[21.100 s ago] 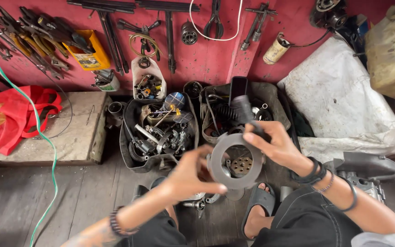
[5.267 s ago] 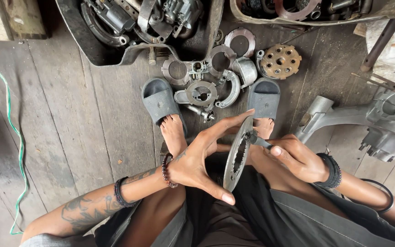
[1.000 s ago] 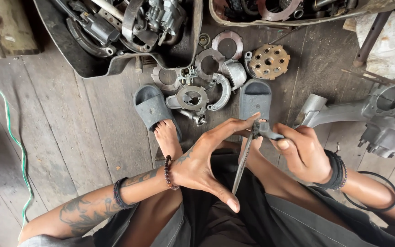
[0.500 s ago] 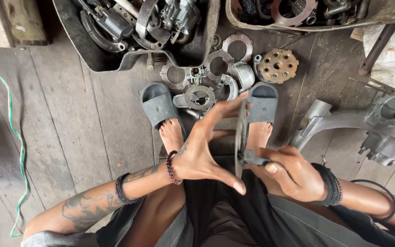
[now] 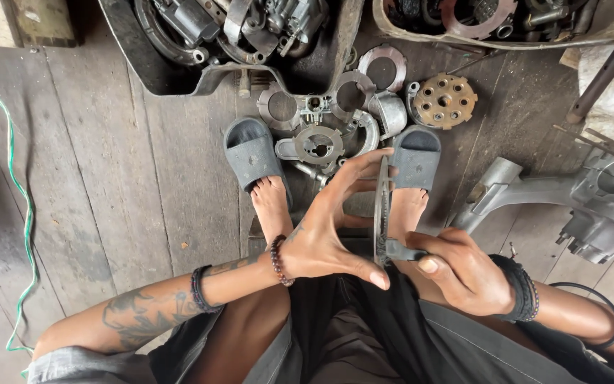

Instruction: Cleaning motorcycle clutch plates using a wire brush to remove debris and glaze.

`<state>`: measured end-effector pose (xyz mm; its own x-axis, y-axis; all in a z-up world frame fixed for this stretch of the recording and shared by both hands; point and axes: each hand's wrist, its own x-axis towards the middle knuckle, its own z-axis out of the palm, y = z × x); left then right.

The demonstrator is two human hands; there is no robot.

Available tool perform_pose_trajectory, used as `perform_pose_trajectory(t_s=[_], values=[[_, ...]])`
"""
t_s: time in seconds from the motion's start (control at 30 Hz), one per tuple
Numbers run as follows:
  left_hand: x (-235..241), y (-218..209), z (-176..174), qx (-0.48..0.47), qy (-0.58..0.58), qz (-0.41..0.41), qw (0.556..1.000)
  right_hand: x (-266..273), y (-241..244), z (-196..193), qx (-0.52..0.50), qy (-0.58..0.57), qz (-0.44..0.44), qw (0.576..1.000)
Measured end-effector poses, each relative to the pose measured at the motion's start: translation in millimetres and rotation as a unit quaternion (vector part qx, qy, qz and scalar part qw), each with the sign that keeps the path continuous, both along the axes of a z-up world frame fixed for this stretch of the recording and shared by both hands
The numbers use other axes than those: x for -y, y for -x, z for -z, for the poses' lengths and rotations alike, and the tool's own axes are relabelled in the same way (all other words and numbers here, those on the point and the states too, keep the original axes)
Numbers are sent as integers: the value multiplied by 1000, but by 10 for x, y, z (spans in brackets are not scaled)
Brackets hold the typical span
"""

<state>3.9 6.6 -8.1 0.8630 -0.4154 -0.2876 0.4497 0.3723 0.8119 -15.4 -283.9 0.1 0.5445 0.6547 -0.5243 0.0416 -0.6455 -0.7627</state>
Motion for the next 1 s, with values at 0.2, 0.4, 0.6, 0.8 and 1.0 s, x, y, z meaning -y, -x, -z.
perform_pose_trajectory(t_s=[0.2,0.4,0.6,0.8,1.0], values=[[-92,-94,77,-17,50,-78,996,-81,19,84,-53,-2,4,999],[103,42,201,99,-37,-59,993,65,48,47,-23,22,14,999],[79,11,77,15,17,-15,1000,-16,88,11,-47,-26,17,998],[-114,-178,193,-31,144,-91,985,-149,-308,271,-6,5,47,999],[-153,-342,-119,76,41,-34,996,513,-516,360,-115,-115,375,913]])
